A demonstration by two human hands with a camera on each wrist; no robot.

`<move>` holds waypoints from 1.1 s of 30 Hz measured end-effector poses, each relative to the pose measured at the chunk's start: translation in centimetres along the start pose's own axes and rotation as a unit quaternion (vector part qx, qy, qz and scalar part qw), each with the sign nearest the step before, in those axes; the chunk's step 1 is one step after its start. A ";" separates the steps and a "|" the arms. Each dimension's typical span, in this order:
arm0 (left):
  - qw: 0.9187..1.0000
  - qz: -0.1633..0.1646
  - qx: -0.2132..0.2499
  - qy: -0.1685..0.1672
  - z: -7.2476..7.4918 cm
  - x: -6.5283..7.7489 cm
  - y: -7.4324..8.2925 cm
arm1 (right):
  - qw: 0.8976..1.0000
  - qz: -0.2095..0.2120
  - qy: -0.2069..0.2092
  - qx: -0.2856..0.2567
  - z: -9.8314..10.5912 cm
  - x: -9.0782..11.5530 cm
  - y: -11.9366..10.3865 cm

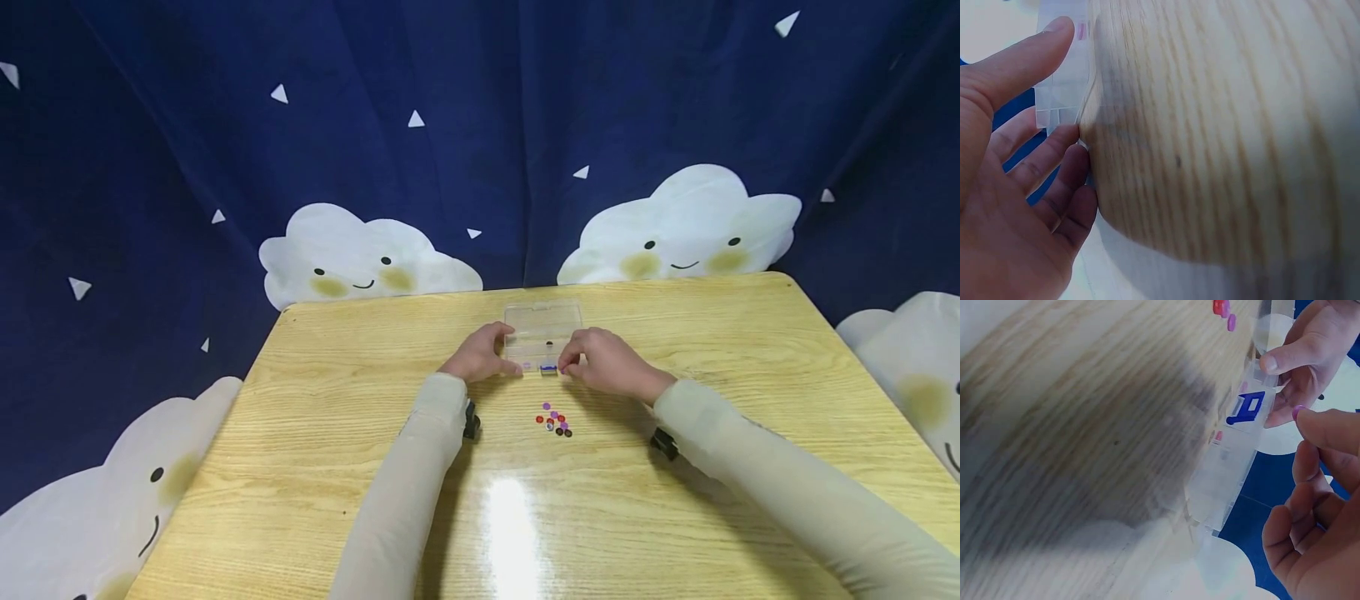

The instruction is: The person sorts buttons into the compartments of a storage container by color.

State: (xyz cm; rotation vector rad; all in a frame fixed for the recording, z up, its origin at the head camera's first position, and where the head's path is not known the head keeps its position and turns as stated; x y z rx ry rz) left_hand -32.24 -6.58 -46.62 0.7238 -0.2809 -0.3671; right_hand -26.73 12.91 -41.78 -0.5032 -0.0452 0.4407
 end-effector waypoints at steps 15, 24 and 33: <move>1.000 -0.006 -0.001 0.002 0.0 0.1 -0.2 | 1.000 0.012 0.016 -0.007 0.8 -1.7 -0.6; 1.000 -0.009 -0.006 -0.003 -0.1 -0.2 -0.2 | 1.000 0.014 0.019 0.013 0.9 -2.3 -1.3; 1.000 -0.007 -0.011 -0.004 0.0 -0.1 -0.1 | 1.000 0.002 0.024 0.016 0.6 -3.3 -1.8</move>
Point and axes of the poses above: each hand's wrist, its own x-axis away from the middle knuckle, its own z-axis out of the back of the hand, y = z × x, the point moved 5 cm from there along -x, towards the middle knuckle, and after that the axes turned 8 degrees about -z, right-handed, at the moved point
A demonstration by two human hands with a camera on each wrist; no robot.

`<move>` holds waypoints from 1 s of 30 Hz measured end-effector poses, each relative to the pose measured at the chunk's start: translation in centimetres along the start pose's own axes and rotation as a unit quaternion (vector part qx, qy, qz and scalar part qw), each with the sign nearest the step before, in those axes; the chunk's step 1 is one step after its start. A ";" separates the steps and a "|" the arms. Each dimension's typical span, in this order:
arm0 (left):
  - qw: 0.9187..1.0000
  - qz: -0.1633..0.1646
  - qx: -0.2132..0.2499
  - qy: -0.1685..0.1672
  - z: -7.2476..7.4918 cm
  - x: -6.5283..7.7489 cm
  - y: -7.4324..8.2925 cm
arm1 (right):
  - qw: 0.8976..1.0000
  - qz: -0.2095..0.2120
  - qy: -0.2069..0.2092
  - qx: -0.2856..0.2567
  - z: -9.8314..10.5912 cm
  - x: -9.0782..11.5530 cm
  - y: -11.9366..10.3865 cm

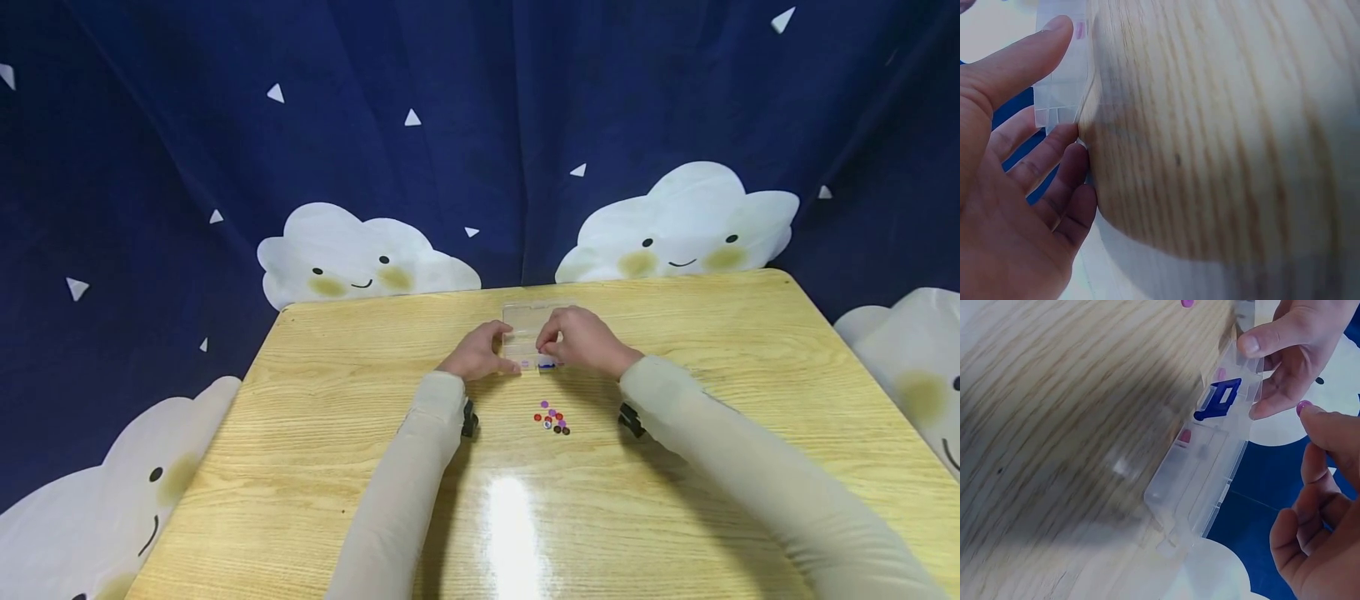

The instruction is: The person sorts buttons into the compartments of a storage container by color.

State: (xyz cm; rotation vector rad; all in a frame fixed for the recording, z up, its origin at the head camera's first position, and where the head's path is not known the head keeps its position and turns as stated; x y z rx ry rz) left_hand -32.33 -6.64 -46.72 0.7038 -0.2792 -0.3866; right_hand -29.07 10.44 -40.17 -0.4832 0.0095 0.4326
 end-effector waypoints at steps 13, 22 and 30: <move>1.000 -0.003 -0.004 -0.001 -0.1 -0.1 0.0 | 1.000 -0.024 0.012 -0.014 -1.1 -1.4 0.3; 1.000 -0.008 0.008 -0.001 0.0 0.0 0.0 | 0.998 -0.057 -0.010 -0.010 -2.0 -2.0 -0.2; 1.000 -0.013 0.007 -0.001 0.0 0.0 0.0 | 0.998 -0.055 -0.009 -0.004 -2.6 -2.4 -0.4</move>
Point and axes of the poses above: each hand's wrist, its own x-axis away from the middle knuckle, its own z-axis out of the back of the hand, y = z × x, the point moved 5 cm from there along -x, towards the middle knuckle, and after that the axes turned 8 degrees about -z, right-handed, at the moved point
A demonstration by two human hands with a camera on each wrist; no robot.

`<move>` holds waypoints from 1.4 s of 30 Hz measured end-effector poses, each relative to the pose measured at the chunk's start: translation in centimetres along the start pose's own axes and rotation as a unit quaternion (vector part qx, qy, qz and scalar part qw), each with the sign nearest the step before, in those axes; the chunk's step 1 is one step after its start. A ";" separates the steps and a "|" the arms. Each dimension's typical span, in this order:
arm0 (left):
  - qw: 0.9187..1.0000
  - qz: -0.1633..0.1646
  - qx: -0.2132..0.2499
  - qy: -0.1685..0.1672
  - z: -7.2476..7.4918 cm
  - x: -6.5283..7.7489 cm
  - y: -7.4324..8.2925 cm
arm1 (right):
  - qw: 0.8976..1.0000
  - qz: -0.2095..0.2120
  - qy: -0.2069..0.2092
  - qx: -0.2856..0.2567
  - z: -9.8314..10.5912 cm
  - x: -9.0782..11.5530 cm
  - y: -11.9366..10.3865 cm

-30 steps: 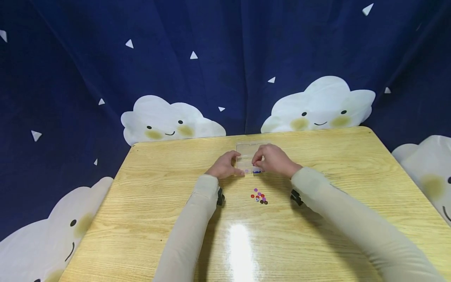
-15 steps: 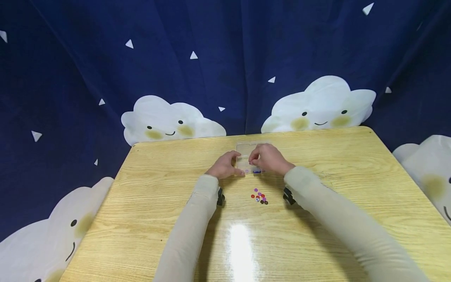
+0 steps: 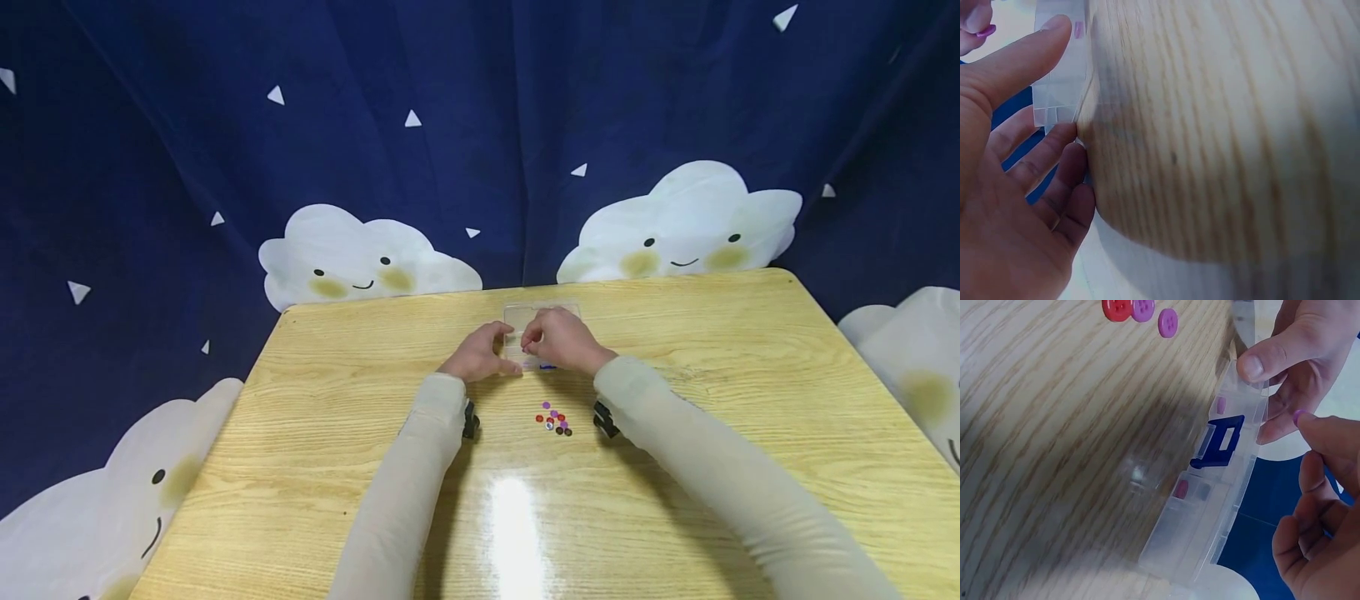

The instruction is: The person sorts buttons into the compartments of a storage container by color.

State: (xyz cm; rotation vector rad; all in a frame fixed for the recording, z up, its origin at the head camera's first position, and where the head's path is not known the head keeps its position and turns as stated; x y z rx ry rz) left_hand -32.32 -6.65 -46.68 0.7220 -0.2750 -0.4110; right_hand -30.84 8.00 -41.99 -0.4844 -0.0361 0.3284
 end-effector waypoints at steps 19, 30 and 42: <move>1.000 0.012 0.006 0.007 0.1 0.4 -0.1 | 1.000 -0.007 0.003 0.002 -0.4 -0.3 0.1; 1.000 -0.001 0.006 0.006 -0.2 0.3 0.0 | 1.000 0.002 0.006 0.015 -0.3 -0.1 0.3; 1.000 -0.002 0.008 0.002 -0.2 0.2 0.1 | 1.000 0.006 0.008 0.020 -0.3 -0.3 0.0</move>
Point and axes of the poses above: each hand's wrist, its own x-axis away from the middle knuckle, its own z-axis out of the back of the hand, y = z × x, the point moved 5 cm from there along -x, towards the middle knuckle, and after that the axes turned 8 degrees about -z, right-handed, at the moved point
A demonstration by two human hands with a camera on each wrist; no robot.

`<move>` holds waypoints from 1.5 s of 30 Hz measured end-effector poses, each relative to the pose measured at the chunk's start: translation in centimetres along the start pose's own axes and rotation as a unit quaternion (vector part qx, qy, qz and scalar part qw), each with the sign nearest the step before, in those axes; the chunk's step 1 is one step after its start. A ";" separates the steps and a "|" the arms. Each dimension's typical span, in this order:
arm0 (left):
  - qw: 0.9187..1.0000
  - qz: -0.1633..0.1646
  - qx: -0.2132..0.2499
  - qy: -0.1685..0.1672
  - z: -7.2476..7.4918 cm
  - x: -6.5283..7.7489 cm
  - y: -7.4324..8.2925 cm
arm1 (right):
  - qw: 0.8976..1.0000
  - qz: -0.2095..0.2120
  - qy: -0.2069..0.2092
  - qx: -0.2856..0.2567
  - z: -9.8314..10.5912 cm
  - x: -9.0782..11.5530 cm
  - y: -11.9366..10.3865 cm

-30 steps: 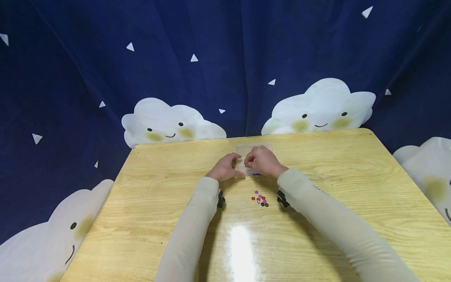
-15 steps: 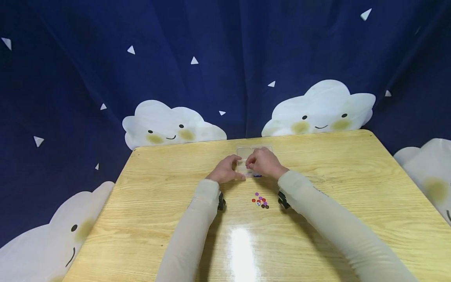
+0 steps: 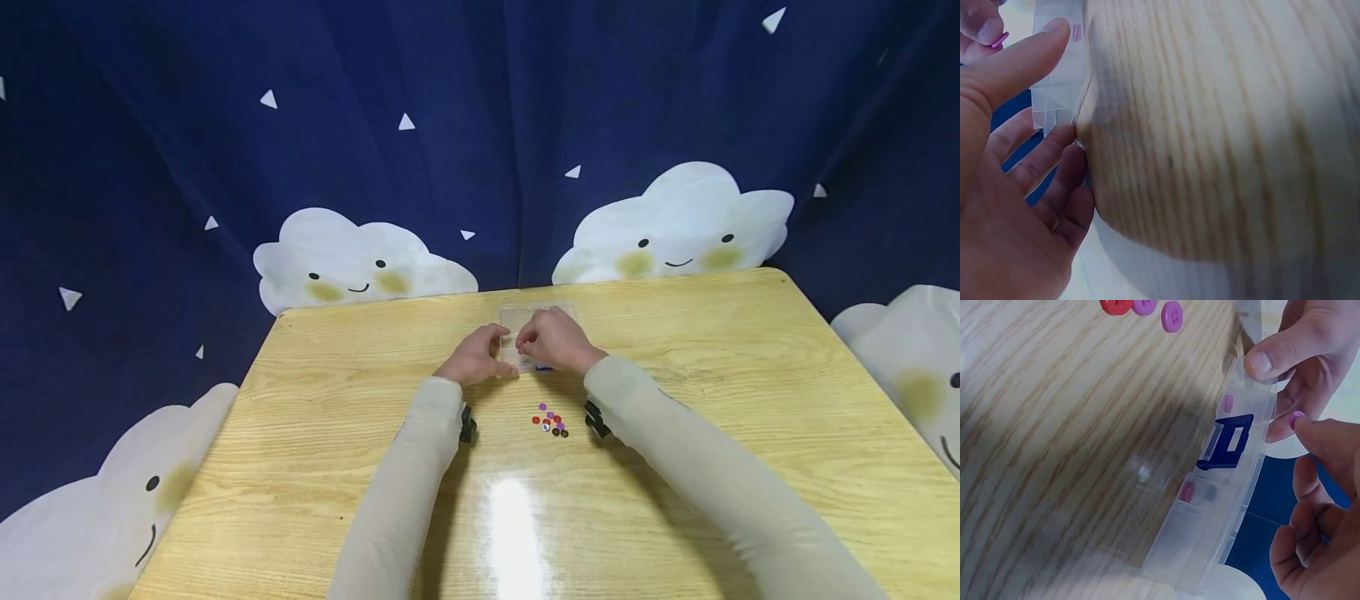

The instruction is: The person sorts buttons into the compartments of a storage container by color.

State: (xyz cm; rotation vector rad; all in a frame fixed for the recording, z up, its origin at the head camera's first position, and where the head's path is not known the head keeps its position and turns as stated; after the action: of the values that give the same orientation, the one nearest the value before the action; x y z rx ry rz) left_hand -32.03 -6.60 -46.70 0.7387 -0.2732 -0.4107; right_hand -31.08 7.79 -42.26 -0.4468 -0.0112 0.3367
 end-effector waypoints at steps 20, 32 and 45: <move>1.000 0.009 0.001 -0.003 -0.1 -0.2 -0.3 | 1.000 -0.011 -0.018 0.001 0.6 0.2 0.0; 1.000 0.009 -0.016 0.000 0.0 -0.1 0.0 | 0.998 0.056 -0.019 0.005 2.8 3.3 1.0; 1.000 0.020 -0.005 0.006 0.0 0.1 0.0 | 0.988 0.145 -0.056 0.008 1.7 8.1 0.7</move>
State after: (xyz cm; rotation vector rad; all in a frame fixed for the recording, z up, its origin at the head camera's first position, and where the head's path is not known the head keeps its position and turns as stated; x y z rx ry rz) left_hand -31.93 -6.62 -46.67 0.7252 -0.2738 -0.3688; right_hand -23.77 11.73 -41.59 -0.4135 -0.0528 0.6469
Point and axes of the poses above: each hand's wrist, its own x-axis away from the middle knuckle, its own z-axis out of the back of the hand, y = z × x, the point moved 5 cm from there along -x, towards the middle knuckle, and after that the axes turned 8 degrees about -z, right-handed, at the moved point
